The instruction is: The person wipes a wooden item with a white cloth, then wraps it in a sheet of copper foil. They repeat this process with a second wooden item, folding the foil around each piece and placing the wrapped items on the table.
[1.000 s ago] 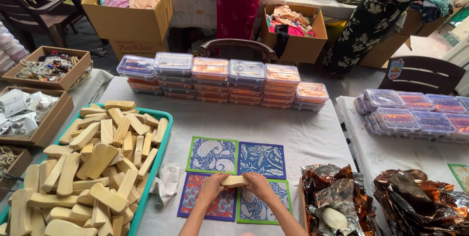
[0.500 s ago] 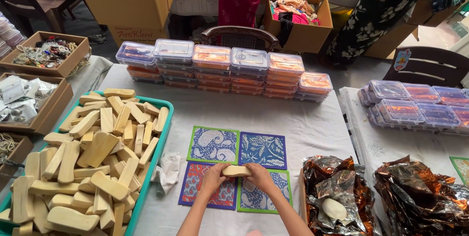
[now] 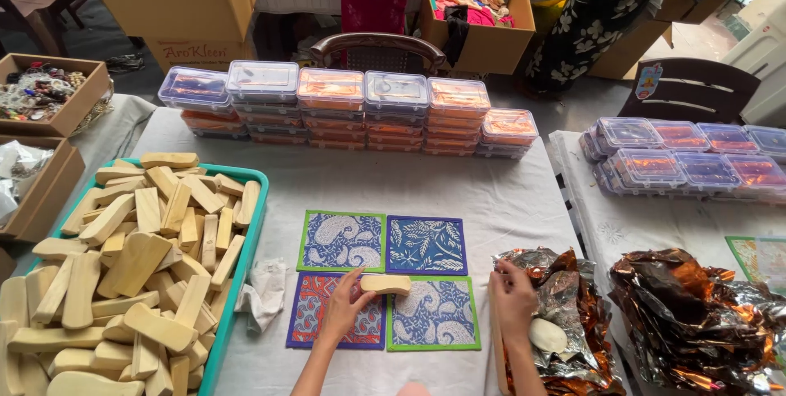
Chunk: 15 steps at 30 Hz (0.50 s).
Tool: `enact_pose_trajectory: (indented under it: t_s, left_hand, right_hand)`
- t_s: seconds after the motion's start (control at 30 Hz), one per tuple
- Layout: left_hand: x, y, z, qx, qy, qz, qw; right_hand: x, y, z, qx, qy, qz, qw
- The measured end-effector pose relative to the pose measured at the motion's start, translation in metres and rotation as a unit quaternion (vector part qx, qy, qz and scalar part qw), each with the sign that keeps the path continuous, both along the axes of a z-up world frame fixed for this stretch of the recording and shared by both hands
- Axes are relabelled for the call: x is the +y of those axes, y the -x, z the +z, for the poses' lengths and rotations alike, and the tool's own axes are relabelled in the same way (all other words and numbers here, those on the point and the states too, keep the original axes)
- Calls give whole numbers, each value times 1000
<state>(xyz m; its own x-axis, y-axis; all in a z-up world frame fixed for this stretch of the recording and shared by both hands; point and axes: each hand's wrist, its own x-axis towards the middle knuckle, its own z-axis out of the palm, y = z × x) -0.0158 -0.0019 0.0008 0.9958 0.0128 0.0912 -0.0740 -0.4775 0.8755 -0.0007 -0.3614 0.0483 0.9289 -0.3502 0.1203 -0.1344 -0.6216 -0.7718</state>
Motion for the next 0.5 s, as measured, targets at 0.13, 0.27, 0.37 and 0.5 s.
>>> enact_pose_trajectory:
  t_s: [0.13,0.27,0.37,0.5]
  left_hand:
    - [-17,16,-15,0,4,126,992]
    - [-59,16,8,71,-22,131,989]
    - [-85,13,18,-144,-48,35,988]
    - [-116,4,50,-94,12,-92,991]
  right_hand:
    - [-84,22,5,32,-18,-190,981]
    - [-117,34,-34,117,75,-135,981]
    - [-122,42,-31,232,215,-15,948]
    - [-145,56,-49,204,240,36,948]
